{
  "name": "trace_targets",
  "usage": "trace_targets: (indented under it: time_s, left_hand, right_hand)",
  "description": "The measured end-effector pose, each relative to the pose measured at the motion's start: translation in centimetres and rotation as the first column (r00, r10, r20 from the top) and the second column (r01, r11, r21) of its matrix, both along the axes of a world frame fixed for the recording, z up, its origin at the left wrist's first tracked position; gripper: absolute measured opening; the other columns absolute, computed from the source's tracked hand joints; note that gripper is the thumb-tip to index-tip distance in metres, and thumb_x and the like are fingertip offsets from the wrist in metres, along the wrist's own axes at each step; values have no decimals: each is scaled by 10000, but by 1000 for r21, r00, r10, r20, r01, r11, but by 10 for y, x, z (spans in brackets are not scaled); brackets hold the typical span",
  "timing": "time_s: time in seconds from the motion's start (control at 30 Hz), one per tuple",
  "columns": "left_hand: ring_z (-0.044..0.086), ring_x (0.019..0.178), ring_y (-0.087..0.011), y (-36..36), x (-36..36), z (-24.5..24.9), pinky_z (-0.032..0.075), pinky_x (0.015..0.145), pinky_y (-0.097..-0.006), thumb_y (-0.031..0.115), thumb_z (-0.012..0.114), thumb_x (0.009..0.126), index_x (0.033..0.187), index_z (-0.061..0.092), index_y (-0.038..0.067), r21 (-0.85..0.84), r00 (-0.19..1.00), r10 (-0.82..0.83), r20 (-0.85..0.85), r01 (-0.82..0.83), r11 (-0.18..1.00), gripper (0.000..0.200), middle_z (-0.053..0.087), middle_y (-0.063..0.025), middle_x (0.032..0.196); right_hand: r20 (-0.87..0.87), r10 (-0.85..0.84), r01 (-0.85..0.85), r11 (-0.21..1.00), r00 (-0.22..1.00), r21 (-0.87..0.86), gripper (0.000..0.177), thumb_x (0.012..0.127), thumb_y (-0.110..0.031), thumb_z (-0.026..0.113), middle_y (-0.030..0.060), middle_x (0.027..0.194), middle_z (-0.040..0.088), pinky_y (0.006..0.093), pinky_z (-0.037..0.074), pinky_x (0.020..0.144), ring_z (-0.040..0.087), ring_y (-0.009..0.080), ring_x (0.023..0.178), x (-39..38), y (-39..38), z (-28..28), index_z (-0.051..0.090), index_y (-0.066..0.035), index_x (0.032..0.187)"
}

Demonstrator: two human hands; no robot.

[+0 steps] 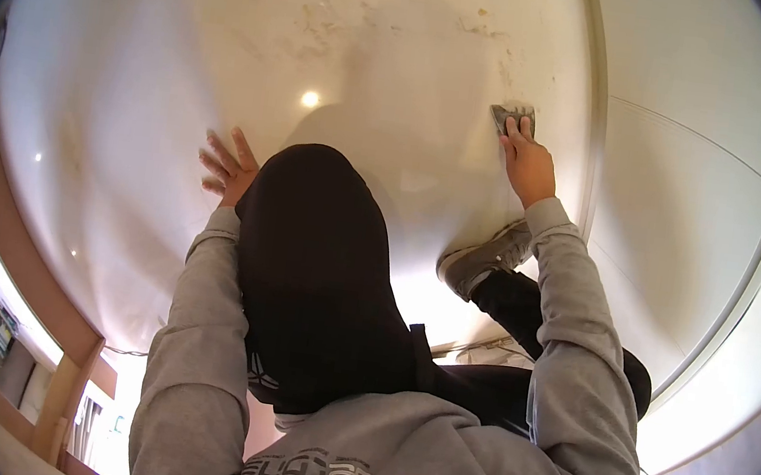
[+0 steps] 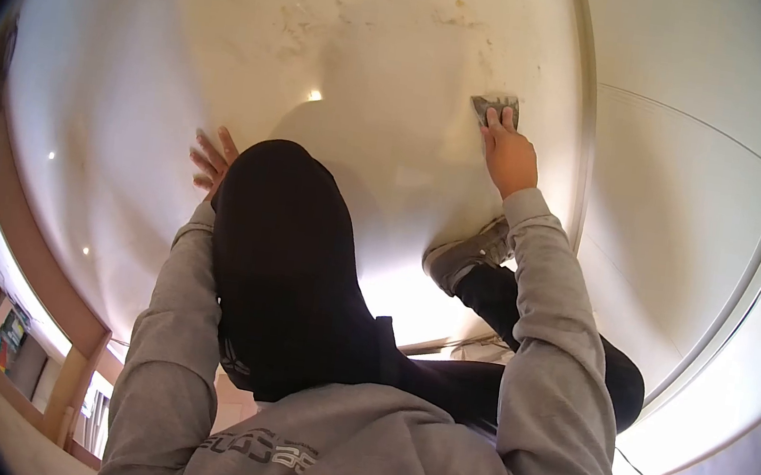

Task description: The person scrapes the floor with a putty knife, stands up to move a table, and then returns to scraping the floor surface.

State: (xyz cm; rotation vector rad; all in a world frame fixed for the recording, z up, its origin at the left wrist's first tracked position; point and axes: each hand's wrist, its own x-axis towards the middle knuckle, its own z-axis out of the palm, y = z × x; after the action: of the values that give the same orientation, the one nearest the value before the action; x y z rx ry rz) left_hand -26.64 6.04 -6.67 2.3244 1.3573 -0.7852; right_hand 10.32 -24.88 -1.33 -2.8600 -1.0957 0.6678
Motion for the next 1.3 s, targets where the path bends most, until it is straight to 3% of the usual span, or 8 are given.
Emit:
trace_targets:
  time_s: [0.1, 0.17, 0.27, 0.4, 0.8, 1.1, 1.2, 1.3]
  left_hand:
    - [-234, 1341, -620, 6, 1, -14, 46, 976, -825, 667, 525, 852, 1529, -168, 168, -28, 998, 59, -34, -60, 998, 1089, -286, -265, 1533]
    - [-260, 1332, -616, -3, -21, -52, 27, 979, -822, 671, 528, 849, 1528, -172, 182, 366, 966, -163, -200, 228, 902, 1091, -302, -262, 1527]
    - [-264, 1334, -611, 0, -11, -10, 26, 982, -821, 672, 521, 853, 1535, -153, 195, -12, 998, 15, 57, -14, 1000, 1071, -303, -261, 1527]
    - [-284, 1325, -610, -1, -6, -30, 14, 980, -820, 676, 504, 860, 1532, -159, 202, 67, 996, 86, -16, -85, 994, 1056, -315, -266, 1518]
    - [-225, 1361, -596, -12, -17, -36, 27, 975, -827, 697, 507, 849, 1536, -151, 232, 220, 1000, -20, 1, 19, 975, 1059, -266, -238, 1551]
    - [-229, 1369, -584, -4, -7, -26, 22, 972, -828, 712, 532, 823, 1539, -136, 236, 174, 992, -2, 124, -20, 985, 1089, -278, -238, 1546]
    - [-175, 1383, -589, 6, -1, -37, 38, 968, -833, 696, 509, 849, 1549, -96, 246, 266, 993, -24, 118, -9, 964, 1029, -220, -222, 1572]
    - [-161, 1389, -588, -16, -17, -39, 42, 967, -835, 692, 500, 857, 1552, -84, 251, 306, 997, -55, 61, 33, 951, 1009, -204, -215, 1580]
  right_hand:
    - [-32, 26, -28, 998, 999, -47, 366, 971, -297, 515, 214, 1345, 535, 472, 548, 811, 667, 402, 918, -10, -8, 7, 591, -161, 1302]
    - [6, 116, -115, 985, 993, -132, 354, 965, -293, 520, 230, 1307, 554, 472, 548, 782, 671, 401, 888, -13, -9, 4, 613, -149, 1274]
    - [-24, 17, -17, 999, 1000, -42, 356, 958, -304, 529, 242, 1297, 559, 481, 544, 786, 671, 407, 883, 11, 16, 0, 618, -147, 1265]
    - [-20, 122, -124, 984, 992, -125, 359, 972, -279, 494, 260, 1256, 580, 493, 541, 771, 666, 413, 897, -8, -1, 20, 618, -91, 1252]
    - [34, -41, 48, 969, 999, -243, 390, 977, -282, 470, 235, 1123, 629, 483, 528, 790, 645, 397, 906, -35, 6, 8, 573, -54, 1277]
    - [-91, -208, 175, 943, 974, -282, 353, 969, -294, 485, 223, 1117, 629, 501, 511, 803, 628, 401, 948, -31, 31, 11, 620, -26, 1153]
    - [207, -125, 143, 987, 970, -73, 331, 966, -295, 494, 222, 1039, 656, 506, 511, 786, 639, 405, 901, -38, 17, -24, 657, -15, 1035]
    - [23, -276, 276, 944, 961, -182, 350, 968, -302, 487, 228, 974, 669, 494, 516, 797, 647, 405, 921, -20, 34, 7, 674, -7, 951]
